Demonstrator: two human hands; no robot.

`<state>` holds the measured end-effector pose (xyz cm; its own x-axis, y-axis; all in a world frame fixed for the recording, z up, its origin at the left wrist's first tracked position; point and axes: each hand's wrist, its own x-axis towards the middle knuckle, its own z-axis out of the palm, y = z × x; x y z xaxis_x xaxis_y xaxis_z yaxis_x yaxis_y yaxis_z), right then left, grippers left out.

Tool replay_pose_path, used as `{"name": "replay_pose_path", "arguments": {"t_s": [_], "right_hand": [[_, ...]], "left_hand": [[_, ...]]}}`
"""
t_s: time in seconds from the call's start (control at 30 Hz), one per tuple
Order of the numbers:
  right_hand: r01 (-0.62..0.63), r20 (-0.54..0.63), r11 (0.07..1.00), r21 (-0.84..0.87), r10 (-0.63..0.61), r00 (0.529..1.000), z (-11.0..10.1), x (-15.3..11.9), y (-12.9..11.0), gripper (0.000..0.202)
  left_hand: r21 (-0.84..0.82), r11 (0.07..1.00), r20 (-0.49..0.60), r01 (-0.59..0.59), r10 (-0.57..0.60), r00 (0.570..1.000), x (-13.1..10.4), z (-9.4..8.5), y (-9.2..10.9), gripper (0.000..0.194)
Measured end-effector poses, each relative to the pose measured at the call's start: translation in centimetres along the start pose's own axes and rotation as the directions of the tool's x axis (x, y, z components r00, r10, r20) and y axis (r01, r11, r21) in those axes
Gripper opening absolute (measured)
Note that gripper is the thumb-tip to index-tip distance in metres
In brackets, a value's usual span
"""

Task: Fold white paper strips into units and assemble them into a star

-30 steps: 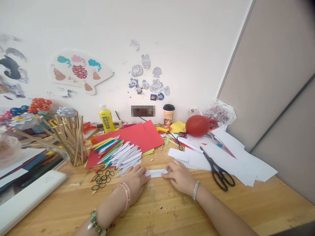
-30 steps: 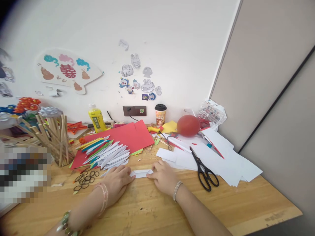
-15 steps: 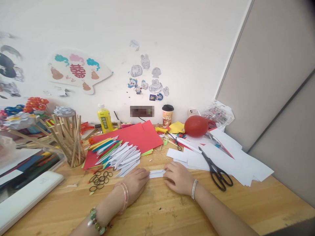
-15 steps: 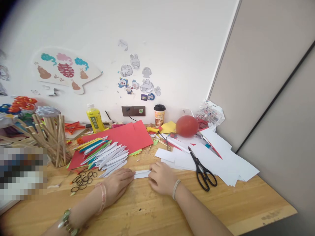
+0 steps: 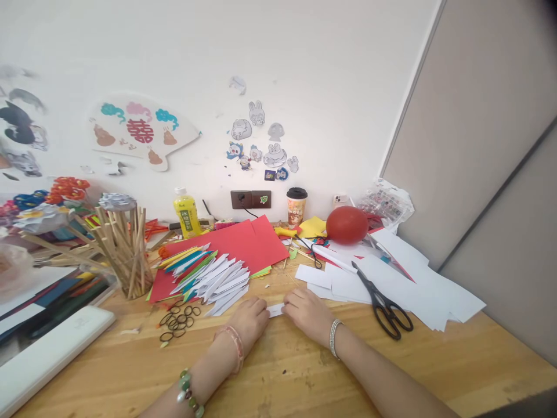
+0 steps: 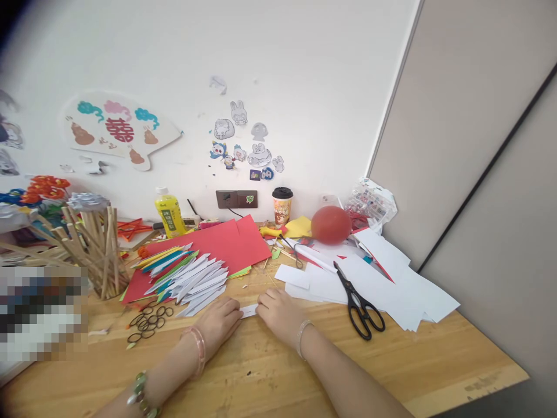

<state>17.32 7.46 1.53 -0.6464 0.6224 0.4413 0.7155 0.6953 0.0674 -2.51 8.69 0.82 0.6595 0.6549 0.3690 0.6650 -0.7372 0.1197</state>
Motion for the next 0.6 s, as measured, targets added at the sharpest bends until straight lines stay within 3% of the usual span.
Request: {"name": "replay_pose_path", "arguments": {"t_s": [0.17,0.3,0.5,0.6], "right_hand": [[-0.165,0.018,0.963,0.213,0.165,0.986,-0.2,0.0,-0.4,0.007],[-0.369,0.064,0.876,0.311,0.368,0.928,-0.2,0.1,-0.5,0.007],[-0.528,0.113,0.814,0.240,0.517,0.848,0.2,0.4,-0.4,0.014],[-0.529,0.113,0.831,0.170,0.517,0.848,0.3,0.3,-0.4,0.015]], "left_hand": [[-0.001,0.999,0.003,0.038,-0.038,0.999,-0.2,-0.3,0.0,0.029],[0.026,0.985,0.070,0.168,-0.170,0.983,0.2,-0.9,0.3,0.025],[0.126,0.936,0.139,0.329,-0.345,0.928,1.0,-1.7,0.4,0.026],[0.182,0.945,0.122,0.272,-0.296,0.947,1.0,-1.5,0.3,0.024]]}}
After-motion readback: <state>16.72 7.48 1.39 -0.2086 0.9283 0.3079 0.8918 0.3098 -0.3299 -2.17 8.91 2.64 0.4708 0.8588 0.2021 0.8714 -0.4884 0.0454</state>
